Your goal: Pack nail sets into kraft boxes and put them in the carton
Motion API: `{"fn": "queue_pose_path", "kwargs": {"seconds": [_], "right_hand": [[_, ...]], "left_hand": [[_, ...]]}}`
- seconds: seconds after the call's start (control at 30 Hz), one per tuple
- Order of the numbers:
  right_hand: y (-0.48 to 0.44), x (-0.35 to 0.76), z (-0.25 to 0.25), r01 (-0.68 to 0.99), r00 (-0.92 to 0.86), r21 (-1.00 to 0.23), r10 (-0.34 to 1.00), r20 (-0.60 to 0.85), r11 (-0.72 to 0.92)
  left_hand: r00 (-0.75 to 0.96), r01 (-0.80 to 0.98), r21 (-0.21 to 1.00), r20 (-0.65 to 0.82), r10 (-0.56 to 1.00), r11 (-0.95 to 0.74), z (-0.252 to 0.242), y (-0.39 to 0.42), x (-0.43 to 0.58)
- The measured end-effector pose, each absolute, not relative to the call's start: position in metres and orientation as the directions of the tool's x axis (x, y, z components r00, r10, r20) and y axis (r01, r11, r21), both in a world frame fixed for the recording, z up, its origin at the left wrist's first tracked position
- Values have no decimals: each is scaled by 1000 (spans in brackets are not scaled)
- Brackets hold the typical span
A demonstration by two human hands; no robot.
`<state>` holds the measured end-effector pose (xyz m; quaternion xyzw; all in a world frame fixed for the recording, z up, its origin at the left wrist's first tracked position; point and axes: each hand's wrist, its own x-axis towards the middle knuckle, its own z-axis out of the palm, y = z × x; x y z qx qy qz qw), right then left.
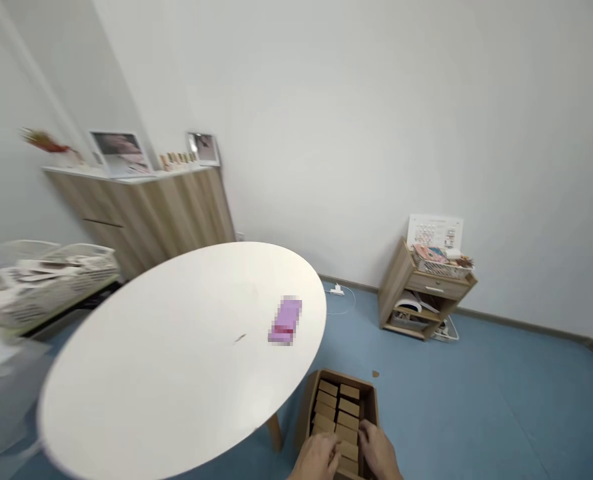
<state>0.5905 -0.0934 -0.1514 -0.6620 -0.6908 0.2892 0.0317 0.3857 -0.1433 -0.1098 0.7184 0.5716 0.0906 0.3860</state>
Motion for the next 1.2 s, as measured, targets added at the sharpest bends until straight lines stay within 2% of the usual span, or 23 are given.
{"fn": "queue_pose_path", "kwargs": {"seconds": [0.13,0.27,0.37,0.47,0.53,0.7,1.0,1.2], "right_hand": [[-112,555,-56,862,-260,-505,901,-347,55],[-126,505,15,814,-399,-559,852,-340,158],[-139,457,46,754,-509,-613,800,-317,236],[-154,396,56,687,-600,-655,753,-269,313],[-167,348,56,624,-660,-691,719,-217,365],[-201,200,55,497,-757,-748,641,-127,439],[-227,-44,90,367,-870,-766,486,-83,528],[-197,-149,120,422,-850,-712,519,-95,561]], "left_hand": [[35,746,660,-166,985,85,-16,-204,324],[-281,814,514,-58,958,270,45,-257,246],[-402,827,381,-114,908,414,66,-286,191],[-502,776,340,-175,847,531,72,-313,143],[-535,733,399,-163,829,551,75,-335,110],[-531,649,598,-85,843,470,86,-398,6],[-649,564,596,-108,753,572,112,-470,-190],[-677,524,626,-105,729,577,115,-472,-267]]}}
